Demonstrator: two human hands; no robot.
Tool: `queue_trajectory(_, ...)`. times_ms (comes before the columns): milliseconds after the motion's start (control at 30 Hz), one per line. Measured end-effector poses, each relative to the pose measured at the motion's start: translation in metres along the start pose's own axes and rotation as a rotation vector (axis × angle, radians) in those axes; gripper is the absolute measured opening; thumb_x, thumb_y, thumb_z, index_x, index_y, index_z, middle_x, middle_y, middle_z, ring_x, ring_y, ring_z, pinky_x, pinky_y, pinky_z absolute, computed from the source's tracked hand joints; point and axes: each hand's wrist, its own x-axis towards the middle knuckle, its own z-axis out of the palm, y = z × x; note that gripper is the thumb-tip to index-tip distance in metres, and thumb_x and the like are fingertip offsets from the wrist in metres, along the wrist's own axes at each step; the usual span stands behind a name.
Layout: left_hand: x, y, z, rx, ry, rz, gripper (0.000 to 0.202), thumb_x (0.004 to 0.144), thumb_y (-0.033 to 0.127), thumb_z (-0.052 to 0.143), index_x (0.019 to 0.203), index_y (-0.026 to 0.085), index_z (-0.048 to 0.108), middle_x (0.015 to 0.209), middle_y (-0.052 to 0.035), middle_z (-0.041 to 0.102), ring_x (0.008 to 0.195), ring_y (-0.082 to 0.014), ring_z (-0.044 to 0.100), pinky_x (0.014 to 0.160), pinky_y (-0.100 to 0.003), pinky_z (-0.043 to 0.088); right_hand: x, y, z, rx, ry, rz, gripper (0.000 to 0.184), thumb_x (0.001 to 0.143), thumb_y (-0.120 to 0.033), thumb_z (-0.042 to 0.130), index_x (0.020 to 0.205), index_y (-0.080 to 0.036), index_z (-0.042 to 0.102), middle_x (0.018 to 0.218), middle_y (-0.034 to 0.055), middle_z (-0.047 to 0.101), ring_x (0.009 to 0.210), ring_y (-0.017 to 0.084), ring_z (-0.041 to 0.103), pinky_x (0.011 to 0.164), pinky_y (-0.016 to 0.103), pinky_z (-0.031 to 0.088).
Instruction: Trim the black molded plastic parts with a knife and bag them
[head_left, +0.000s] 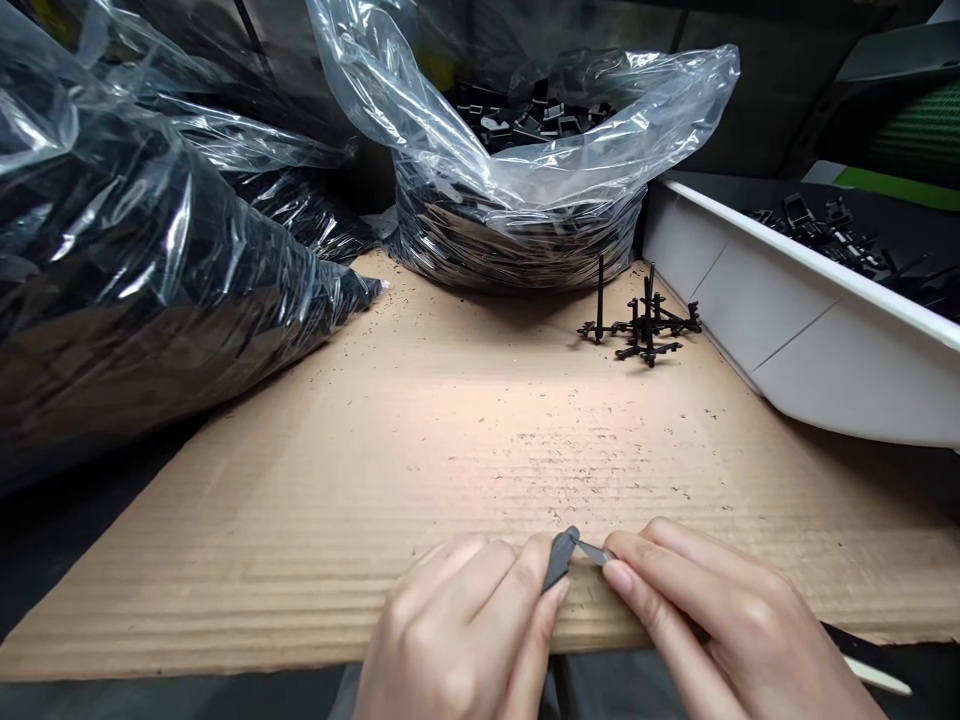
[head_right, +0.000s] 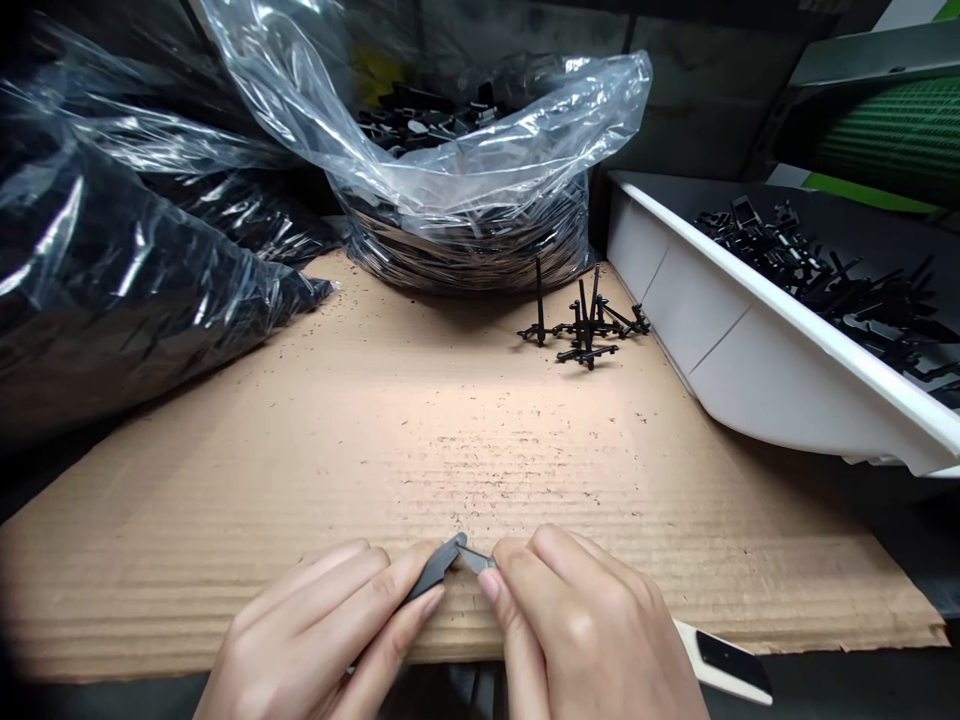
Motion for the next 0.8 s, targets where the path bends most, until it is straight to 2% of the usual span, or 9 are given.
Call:
queue_trajectory(300,0.0,-0.002,0.0,-0.009,0.0,0.02,0.016,0.082,0.01,0.046,0.087,0.011,0.061,0.064,-0.0054,0.062,0.053,-0.0175,0.054,0.048,-0.031,0.047,0.004,-0.003,0.001,0.012,-0.017,0.039,0.02,0.085,-0.02,0.039,0.068,-0.023,0.051,0.058,-0.0033,0.053,0.05,0.011,0.054,0.045,0.022,0.038)
queue_trajectory(433,0.0,-0.003,0.0,0.029,0.001,0.064,0.016,0.082,0.011,0.046,0.09,0.009,0.06,0.063,-0.0053,0.061,0.051,-0.0171,0.054,0.047,-0.03,0.047,0.004,-0.009,0.002,-0.01,0.019,0.057,0.022,0.085,-0.02,0.038,0.065,-0.023,0.048,0.058,-0.0034,0.052,0.051,0.011,0.053,0.045,0.022,0.035)
queue_trajectory(600,0.001,-0.002,-0.001,0.062,0.001,0.119,0.016,0.082,0.011,0.047,0.09,0.008,0.06,0.061,-0.0058,0.059,0.052,-0.0169,0.053,0.046,-0.028,0.045,0.01,-0.011,0.003,-0.145,0.07,0.183,0.024,0.085,-0.023,0.038,0.064,-0.023,0.05,0.058,-0.0028,0.053,0.052,0.014,0.054,0.048,0.024,0.032)
queue_trajectory(800,0.001,-0.001,0.0,0.042,0.023,0.089,0.014,0.081,0.01,0.047,0.086,0.009,0.06,0.059,-0.0048,0.058,0.053,-0.0171,0.054,0.046,-0.026,0.044,0.012,-0.004,0.001,-0.06,0.018,0.163,0.026,0.085,-0.025,0.038,0.064,-0.022,0.052,0.059,-0.0024,0.054,0.054,0.012,0.055,0.049,0.023,0.037)
